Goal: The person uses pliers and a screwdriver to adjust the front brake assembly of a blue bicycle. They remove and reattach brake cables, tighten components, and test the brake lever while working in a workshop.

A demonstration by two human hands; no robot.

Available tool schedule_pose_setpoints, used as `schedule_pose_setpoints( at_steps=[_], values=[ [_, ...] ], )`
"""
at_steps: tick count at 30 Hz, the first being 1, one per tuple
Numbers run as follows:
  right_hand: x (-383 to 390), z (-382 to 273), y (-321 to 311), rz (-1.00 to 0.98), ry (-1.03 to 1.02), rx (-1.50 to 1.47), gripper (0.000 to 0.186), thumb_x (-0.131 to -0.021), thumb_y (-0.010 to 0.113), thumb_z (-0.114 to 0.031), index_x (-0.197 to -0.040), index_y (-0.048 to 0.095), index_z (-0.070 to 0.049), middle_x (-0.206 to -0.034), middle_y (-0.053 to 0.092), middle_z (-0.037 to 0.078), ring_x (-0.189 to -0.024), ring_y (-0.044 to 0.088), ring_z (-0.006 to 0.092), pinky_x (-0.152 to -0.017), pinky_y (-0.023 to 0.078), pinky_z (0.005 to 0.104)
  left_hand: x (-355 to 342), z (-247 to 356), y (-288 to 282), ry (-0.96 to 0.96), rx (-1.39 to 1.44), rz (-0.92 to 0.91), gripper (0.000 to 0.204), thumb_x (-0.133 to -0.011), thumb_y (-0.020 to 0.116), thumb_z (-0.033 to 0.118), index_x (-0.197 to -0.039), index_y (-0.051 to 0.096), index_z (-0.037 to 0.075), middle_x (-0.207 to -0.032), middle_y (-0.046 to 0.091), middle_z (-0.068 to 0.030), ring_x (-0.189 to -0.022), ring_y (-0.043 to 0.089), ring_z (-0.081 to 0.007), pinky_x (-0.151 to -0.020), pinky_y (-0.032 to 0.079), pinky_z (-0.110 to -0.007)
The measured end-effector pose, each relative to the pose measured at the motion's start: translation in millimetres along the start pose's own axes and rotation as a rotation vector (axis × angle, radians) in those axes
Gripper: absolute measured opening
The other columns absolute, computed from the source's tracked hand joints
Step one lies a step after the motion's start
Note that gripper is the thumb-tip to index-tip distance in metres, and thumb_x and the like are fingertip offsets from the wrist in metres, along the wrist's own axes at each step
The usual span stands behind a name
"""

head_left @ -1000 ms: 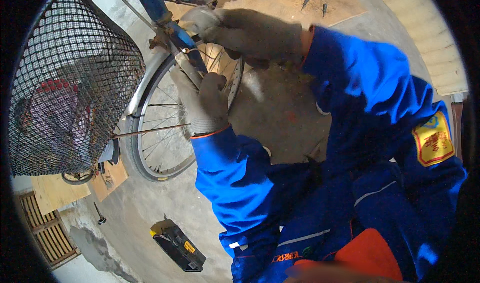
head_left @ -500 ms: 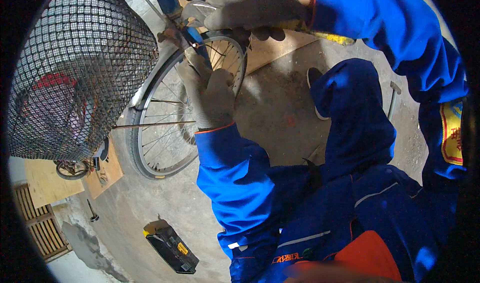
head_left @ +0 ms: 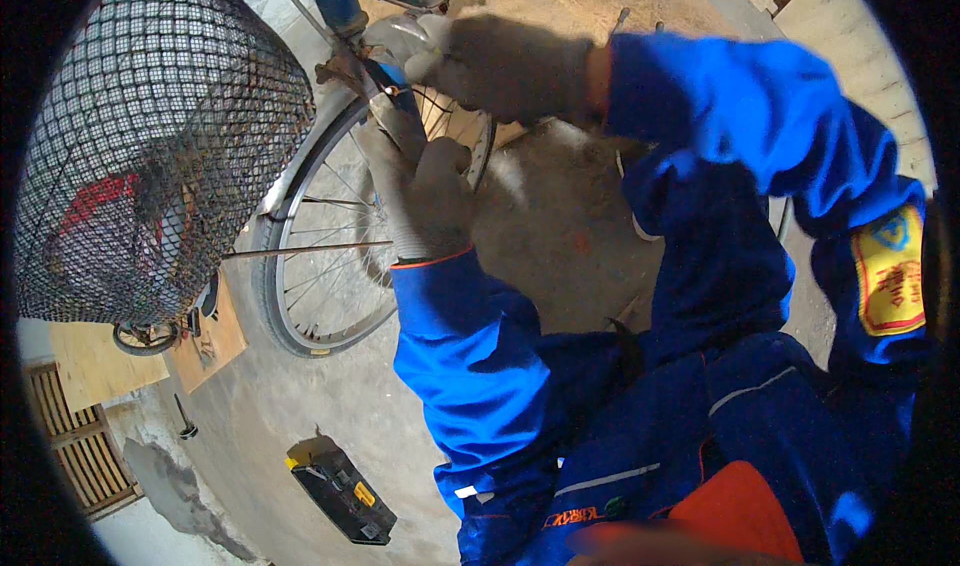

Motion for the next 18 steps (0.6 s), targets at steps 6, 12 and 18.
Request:
schedule_pose_setpoints(
  at_steps=[6,12,18],
  values=[
    [8.4,15.8,66.2,0.596,0.186,-0.422,0.023,-0.099,0.051,-0.023,-0.113,0.052,-0.005,-0.098,0.061,0.021,-0.084,0.067,0.0367,-0.072,0.054,0.0480,4.2,21.3,6.4,0.423,-0.582,-0.116,0.030,-0.070,0.053,-0.011,-0.098,0.056,-0.002,-0.107,0.051,-0.0206,-0.102,0.052,-0.0360,-0.086,0.044,-0.038],
    [30.0,6.4,58.2,0.600,0.178,-0.206,0.035,-0.100,0.049,-0.022,-0.125,0.054,0.003,-0.124,0.058,0.024,-0.117,0.060,0.0324,-0.098,0.047,0.0435,-5.5,-12.8,-17.2,0.059,-0.204,-0.013,0.020,-0.064,0.061,-0.006,-0.082,0.061,0.000,-0.106,0.049,-0.0230,-0.096,0.050,-0.0408,-0.080,0.044,-0.042],
    [32.6,42.0,26.5,0.115,0.389,-0.653,0.041,-0.104,0.050,-0.043,-0.111,0.062,-0.005,-0.078,0.068,0.015,-0.064,0.069,0.0232,-0.060,0.057,0.0395,-1.8,5.5,-3.6,0.262,-0.465,-0.068,0.031,-0.062,0.061,-0.003,-0.092,0.054,-0.002,-0.100,0.045,-0.0183,-0.089,0.048,-0.0352,-0.077,0.043,-0.041]
  ],
)
Point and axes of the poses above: each hand's wrist, its own x-axis away from the middle knuckle, its own y-axis out of the palm, z = x × y, the point moved 9 cm from there along -x, towards the middle knuckle
